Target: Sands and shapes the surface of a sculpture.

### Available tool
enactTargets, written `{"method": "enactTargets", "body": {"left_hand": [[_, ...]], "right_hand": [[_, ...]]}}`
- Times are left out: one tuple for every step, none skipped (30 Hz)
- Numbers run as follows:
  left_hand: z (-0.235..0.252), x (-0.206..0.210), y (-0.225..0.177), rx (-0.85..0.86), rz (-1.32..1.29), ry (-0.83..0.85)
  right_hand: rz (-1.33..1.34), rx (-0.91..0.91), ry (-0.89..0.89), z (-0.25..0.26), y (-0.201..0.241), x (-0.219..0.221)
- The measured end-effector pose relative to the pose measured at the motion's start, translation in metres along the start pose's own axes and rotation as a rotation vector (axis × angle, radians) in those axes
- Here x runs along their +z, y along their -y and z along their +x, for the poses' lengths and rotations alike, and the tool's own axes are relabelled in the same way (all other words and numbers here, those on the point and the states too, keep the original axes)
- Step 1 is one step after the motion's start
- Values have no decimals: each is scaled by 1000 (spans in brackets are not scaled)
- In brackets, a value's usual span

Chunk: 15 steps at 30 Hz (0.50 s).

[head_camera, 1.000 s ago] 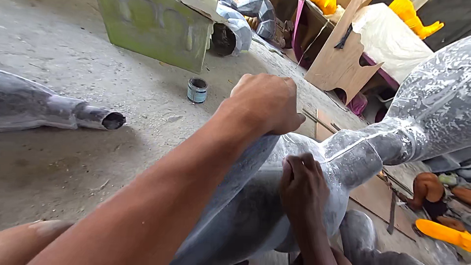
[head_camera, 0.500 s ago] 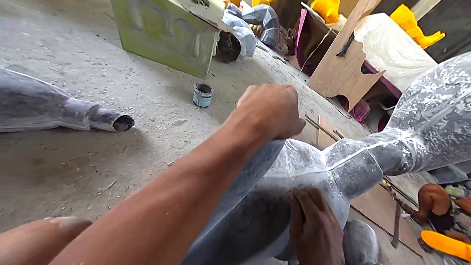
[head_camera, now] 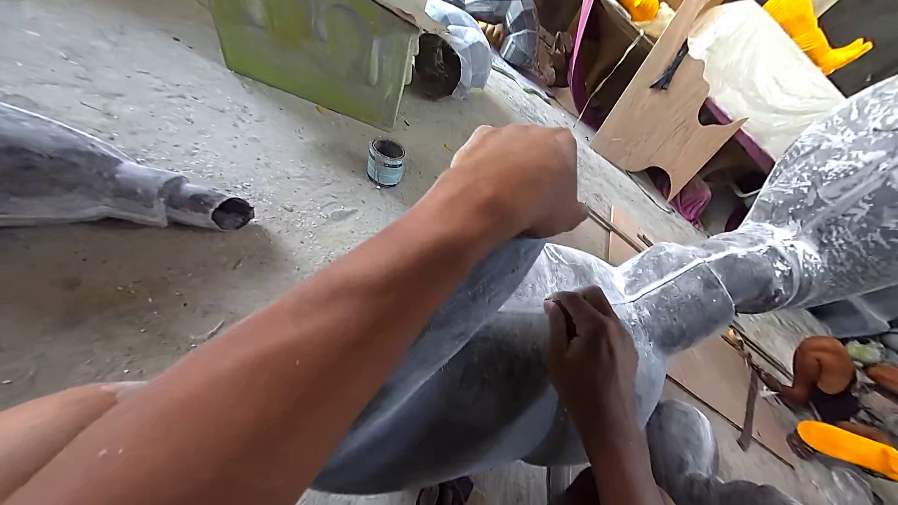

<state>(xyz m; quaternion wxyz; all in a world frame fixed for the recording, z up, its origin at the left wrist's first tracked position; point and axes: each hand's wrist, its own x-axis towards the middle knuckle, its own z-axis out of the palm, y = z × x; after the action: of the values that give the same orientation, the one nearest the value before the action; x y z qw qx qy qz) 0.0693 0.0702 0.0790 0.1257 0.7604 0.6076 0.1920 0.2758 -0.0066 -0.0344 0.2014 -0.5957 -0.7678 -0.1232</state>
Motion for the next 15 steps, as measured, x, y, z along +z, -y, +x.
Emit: {"method": "enactTargets", "body": {"left_hand": [[4, -2, 3, -15, -5, 5], [5, -2, 5, -26, -20, 9], [5, -2, 6, -27, -34, 3], [5, -3, 6, -24, -33, -9], [3, -3, 5, -17, -25, -12], [0, -2, 4, -7, -20, -14], [-1, -2, 3, 2, -17, -15], [-1, 0, 4, 9, -23, -14], [0, 2, 6, 5, -33, -7], [5, 2, 9, -10, -51, -8], [9, 2, 13, -32, -77, -2], [11, 2, 14, -46, -90, 2], [13, 0, 15, -52, -81, -8], [13, -1, 14, -48, -60, -17], [10, -2, 12, -40, -34, -26]], "right_hand": [[-28, -9, -3, -4, 1, -1], [-66, -23, -21, -15, 2, -3], [-107, -39, -56, -26, 4, -6], [-137, -52, -101, -34, 4, -6], [-150, -55, -128, -36, 4, -5], [-156, -50, -132, -31, 5, -3], [-154, -40, -113, -22, 8, -2], [-147, -18, -76, -14, 10, -1], [-142, 1, -44, -9, 12, -1], [-135, 4, -28, -9, 10, -2], [-125, -10, -24, -16, 8, -4], [-128, -34, -37, -25, 6, -7], [-137, -59, -60, -33, 4, -8], [-134, -75, -81, -35, 3, -8], [-124, -81, -82, -29, 3, -7]]}}
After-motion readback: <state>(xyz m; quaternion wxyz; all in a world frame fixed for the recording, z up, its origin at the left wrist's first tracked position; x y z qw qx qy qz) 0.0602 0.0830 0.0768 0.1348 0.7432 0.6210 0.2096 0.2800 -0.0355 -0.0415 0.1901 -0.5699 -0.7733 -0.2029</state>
